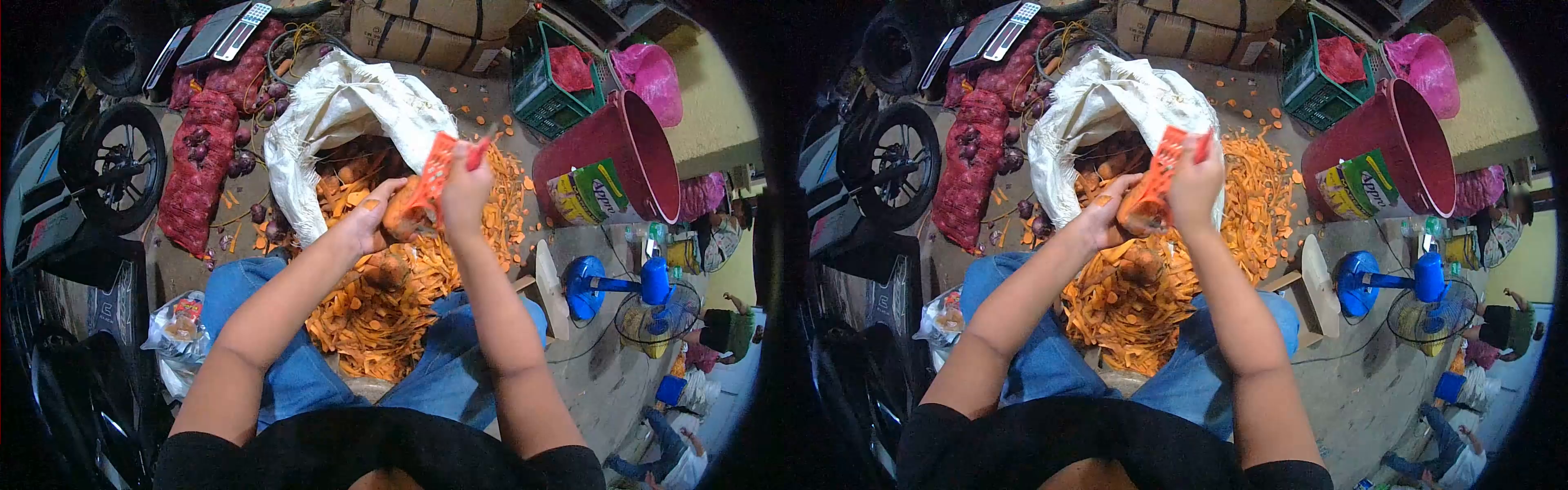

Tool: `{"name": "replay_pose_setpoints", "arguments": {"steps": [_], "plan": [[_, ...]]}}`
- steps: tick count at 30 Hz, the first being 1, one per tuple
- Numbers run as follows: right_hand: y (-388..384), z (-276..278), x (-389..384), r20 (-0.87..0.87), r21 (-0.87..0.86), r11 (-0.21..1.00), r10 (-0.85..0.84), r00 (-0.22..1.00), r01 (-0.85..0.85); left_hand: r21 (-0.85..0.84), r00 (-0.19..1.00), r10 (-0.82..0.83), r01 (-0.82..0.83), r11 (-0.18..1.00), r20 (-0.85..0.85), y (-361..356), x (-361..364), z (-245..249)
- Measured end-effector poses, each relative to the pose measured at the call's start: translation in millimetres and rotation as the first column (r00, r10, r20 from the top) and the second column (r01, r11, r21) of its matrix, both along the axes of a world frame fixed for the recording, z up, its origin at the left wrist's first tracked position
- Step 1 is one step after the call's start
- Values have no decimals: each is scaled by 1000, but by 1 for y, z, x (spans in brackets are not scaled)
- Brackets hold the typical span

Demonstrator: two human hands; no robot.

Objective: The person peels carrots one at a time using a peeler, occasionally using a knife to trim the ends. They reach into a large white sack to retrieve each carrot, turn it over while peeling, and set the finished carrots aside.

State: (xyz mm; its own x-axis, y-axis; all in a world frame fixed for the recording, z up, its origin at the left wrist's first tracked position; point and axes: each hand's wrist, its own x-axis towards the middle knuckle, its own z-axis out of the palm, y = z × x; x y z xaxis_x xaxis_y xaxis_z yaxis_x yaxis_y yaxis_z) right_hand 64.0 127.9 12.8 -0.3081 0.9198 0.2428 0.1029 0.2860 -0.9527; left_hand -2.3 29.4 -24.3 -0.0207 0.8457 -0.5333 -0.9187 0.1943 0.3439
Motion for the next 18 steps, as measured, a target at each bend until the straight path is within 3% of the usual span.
{"name": "replay_pose_setpoints", "arguments": {"steps": [1,3,5,6,8,11,13,15,17,18], "plan": [[-14,4,2,69,150,988,13,998,-23,1,1000,2,-2,1000,0,0,1,-5],[-21,4,1,75,110,992,54,996,-62,33,994,103,-102,994,-40,-1,5,2],[-4,-15,-1,48,148,989,-16,999,9,-5,995,90,-90,996,-48,-2,10,7],[8,-18,-1,17,181,980,-89,996,85,37,992,-29,33,999,-121,-5,8,6],[42,-11,9,95,-132,957,-245,965,257,49,961,-202,215,975,-190,-8,11,11],[71,-8,22,79,-287,877,-378,922,385,16,971,-170,175,984,-166,-7,18,25],[56,1,20,55,-339,873,-355,933,352,50,984,-112,120,992,-136,-4,10,9],[21,12,10,-79,-217,969,-138,987,118,53,998,-58,58,997,-15,-4,3,5],[4,-16,1,-100,85,996,-28,995,36,96,999,-28,24,995,41,-3,3,8],[-15,1,4,-7,34,999,38,999,-38,59,999,42,-43,997,20,-1,6,10]]}}
